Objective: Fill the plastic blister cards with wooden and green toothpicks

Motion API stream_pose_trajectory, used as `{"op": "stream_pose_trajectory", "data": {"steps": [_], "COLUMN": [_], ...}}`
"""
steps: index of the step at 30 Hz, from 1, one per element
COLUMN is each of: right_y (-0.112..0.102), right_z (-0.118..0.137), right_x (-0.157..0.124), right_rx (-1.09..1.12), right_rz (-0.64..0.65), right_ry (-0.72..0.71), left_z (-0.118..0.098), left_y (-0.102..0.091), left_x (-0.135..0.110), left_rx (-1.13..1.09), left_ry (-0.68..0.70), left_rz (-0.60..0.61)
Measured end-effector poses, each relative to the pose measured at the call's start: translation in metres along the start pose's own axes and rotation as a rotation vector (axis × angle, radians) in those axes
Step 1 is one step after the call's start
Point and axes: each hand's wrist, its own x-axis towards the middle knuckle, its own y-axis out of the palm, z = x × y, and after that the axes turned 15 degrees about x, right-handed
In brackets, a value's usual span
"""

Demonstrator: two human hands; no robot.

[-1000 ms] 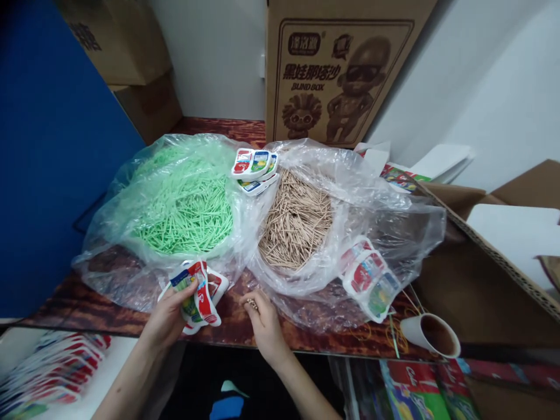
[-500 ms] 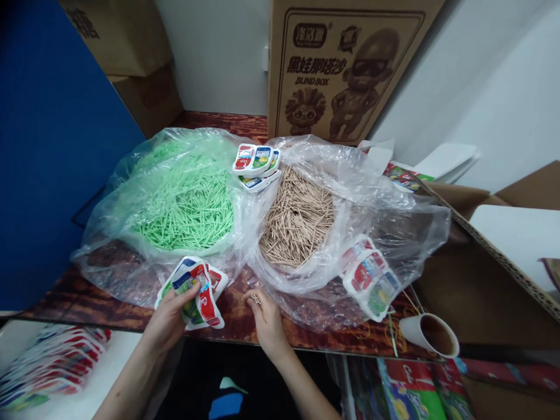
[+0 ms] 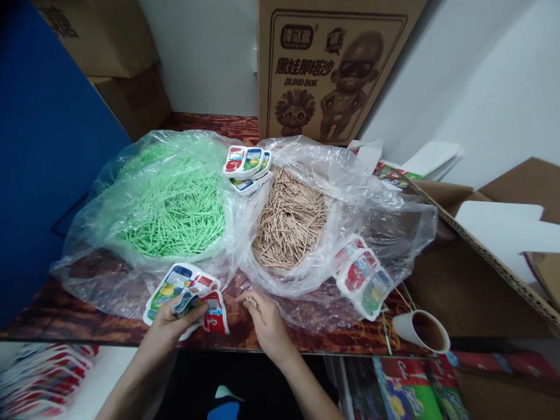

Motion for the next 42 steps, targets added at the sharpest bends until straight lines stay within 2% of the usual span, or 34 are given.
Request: {"op": "stream_pose_trajectory", "data": {"steps": [12, 19, 29, 37, 42], "right_y": [0.001, 0.002, -0.001, -0.007, -0.02], "right_z": [0.004, 0.006, 0.009, 0.018, 0.03], "right_x": [0.0, -0.001, 0.003, 0.002, 0.01], "right_rx": [-0.005, -0.014, -0.01, 0.004, -0.016], "right_rz": [0.002, 0.003, -0.006, -0.027, -0.052], "right_ry": [-0.009, -0.016, -0.042, -0.046, -0.014], "left_z": [0.0, -0.004, 0.004, -0.004, -0.01], "left_y": [-0.004, 0.004, 0.003, 0.014, 0.027], "left_x": [-0.006, -0.012, -0.006, 0.003, 0.01], "left_rx": [0.047, 0.032, 0.089, 0.135, 0.101], "left_ry": [-0.025, -0.023, 0.024, 0.069, 0.107], "left_rz": [0.066, 0.001, 0.048, 0.107, 0.127]}}
